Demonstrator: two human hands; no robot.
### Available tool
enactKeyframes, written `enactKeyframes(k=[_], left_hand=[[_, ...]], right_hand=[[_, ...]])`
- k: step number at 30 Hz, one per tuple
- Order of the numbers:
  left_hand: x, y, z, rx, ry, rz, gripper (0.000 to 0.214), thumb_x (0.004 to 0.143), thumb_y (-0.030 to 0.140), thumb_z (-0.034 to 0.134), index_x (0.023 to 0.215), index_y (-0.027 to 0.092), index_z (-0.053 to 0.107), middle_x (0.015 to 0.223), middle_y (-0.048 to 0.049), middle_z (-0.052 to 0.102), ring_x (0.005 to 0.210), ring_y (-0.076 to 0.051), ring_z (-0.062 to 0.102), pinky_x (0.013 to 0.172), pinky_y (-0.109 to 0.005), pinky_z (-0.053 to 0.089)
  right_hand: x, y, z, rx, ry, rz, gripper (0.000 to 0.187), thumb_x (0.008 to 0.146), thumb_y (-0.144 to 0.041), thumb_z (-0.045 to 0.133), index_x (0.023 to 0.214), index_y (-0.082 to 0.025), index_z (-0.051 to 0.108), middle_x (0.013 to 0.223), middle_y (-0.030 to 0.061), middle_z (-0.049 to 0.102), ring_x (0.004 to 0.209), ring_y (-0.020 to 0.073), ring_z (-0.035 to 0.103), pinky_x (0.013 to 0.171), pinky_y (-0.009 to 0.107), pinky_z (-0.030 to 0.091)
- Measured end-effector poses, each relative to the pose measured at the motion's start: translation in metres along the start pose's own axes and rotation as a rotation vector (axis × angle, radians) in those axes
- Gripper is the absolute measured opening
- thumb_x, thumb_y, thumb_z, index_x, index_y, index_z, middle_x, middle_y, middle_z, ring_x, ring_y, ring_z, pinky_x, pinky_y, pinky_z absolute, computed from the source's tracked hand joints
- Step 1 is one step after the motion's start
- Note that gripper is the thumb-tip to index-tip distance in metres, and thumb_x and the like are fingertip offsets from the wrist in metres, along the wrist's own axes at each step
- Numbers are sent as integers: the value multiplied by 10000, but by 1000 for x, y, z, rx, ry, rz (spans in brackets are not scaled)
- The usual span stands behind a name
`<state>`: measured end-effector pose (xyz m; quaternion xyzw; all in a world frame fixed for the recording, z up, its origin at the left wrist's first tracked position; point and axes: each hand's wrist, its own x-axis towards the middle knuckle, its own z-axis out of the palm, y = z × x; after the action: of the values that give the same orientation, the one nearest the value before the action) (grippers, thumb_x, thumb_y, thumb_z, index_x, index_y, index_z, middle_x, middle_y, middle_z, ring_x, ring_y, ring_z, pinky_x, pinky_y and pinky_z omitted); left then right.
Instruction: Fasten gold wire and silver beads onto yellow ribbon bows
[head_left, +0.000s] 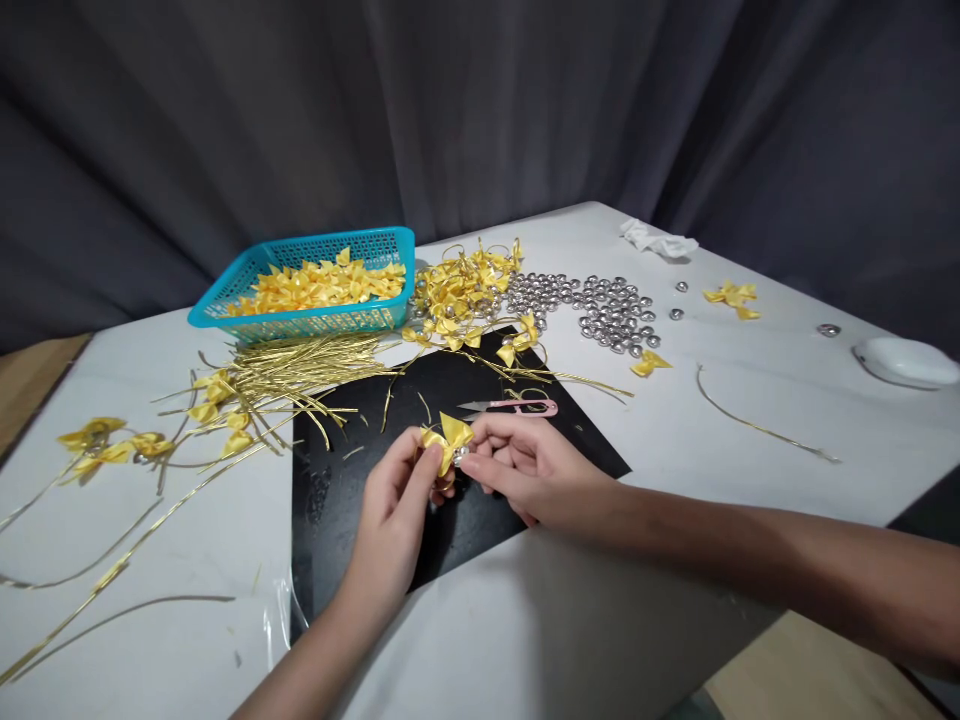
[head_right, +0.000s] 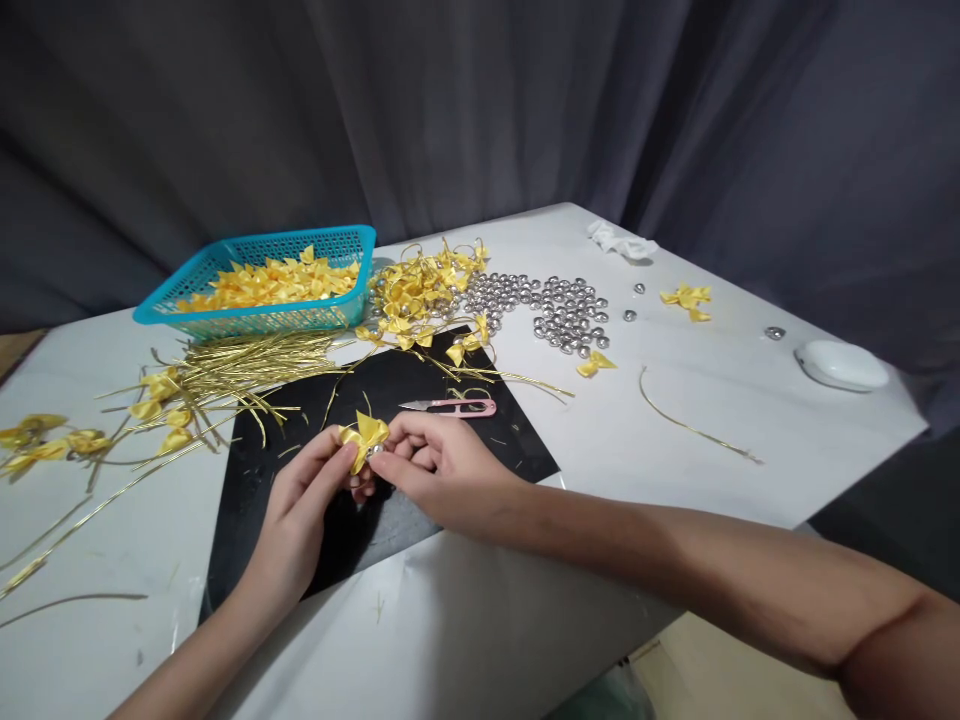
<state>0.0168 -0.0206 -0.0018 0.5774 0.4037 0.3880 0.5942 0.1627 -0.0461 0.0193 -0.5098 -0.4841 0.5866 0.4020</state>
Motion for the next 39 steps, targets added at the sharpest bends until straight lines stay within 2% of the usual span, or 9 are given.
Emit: enactKeyframes(k=[8,17,25,31,39], left_hand=[[1,0,-2,76,-23,52,231,846,316,477,666,172,466,611,26,445,573,-114,411,553,-222,344],[-2,-2,-3,88,-26,55,242,866,331,467,682,177,440,633,32,411,593,-112,385,556,-224,323],[-1,0,-2,127,-33,83,240,871,325,442,678,182,443,627,32,420,586,-116,385,554,-231,320],[-1,-1,-4,159,-30,89,252,877,318,431,663,184,425,618,33,404,593,-116,386,569,-233,319],[-2,2,-1,214,3,101,246,857,324,441,656,186,409,587,34,403,559,-116,384,530,-230,312]], right_hand=[[1,0,-2,-46,34,4,119,792,-230,554,723,-157,491,576,-71,422,393,11,350,339,144,240],[2,0,-2,-62,-87,14,89,796,-205,557,728,-153,533,565,-62,479,403,20,381,362,141,301],[2,1,-4,-95,-84,78,132,826,-259,502,750,-155,530,586,-52,466,395,26,385,332,130,310],[2,0,-4,-110,-44,16,129,824,-232,509,731,-147,540,565,-61,447,389,21,372,346,146,284],[3,1,-4,-95,-81,61,149,770,-273,596,724,-146,534,611,-49,485,405,18,396,343,134,286]])
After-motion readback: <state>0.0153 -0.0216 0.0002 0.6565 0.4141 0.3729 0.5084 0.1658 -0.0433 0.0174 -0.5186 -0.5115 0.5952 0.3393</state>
